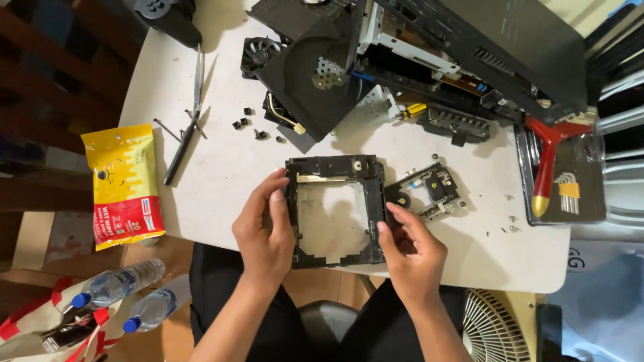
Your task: Disassembling a PlayStation 2 console, specifically focusing on prying apart and removing components from the disc drive assembly.
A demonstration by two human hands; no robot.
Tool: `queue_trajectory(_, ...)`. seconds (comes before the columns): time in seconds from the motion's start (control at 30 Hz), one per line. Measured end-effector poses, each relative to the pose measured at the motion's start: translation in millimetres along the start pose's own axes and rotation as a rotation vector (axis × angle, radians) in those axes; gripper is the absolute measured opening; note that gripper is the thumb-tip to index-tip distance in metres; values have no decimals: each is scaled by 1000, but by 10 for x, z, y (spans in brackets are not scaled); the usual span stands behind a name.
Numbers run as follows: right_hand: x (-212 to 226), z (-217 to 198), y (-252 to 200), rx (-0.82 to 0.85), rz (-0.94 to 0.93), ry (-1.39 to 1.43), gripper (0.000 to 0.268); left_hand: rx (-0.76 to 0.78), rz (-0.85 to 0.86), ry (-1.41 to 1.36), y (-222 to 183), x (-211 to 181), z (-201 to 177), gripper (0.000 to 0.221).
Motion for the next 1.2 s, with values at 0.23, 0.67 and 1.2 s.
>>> queue_trajectory(0.23,-21,49,-39,-30,39,-74,30,-60,101,-104,-44,71,-101,27)
queue_trajectory(0.67,296,60,-214,77,-256,-317,38,61,85,68,-7,78,-102,23)
queue_trajectory(1.2,226,-230,-40,-62,-389,-171,21,57,230,381,15,436,-157,19)
Point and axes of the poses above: each hand's wrist, its own y-axis towards the middle knuckle, its own z-axis out of the palm, x = y × z, the point moved 7 cm from there along y, towards the middle knuckle, and after that the axes turned 6 degrees about z, right-handed, at the moved point
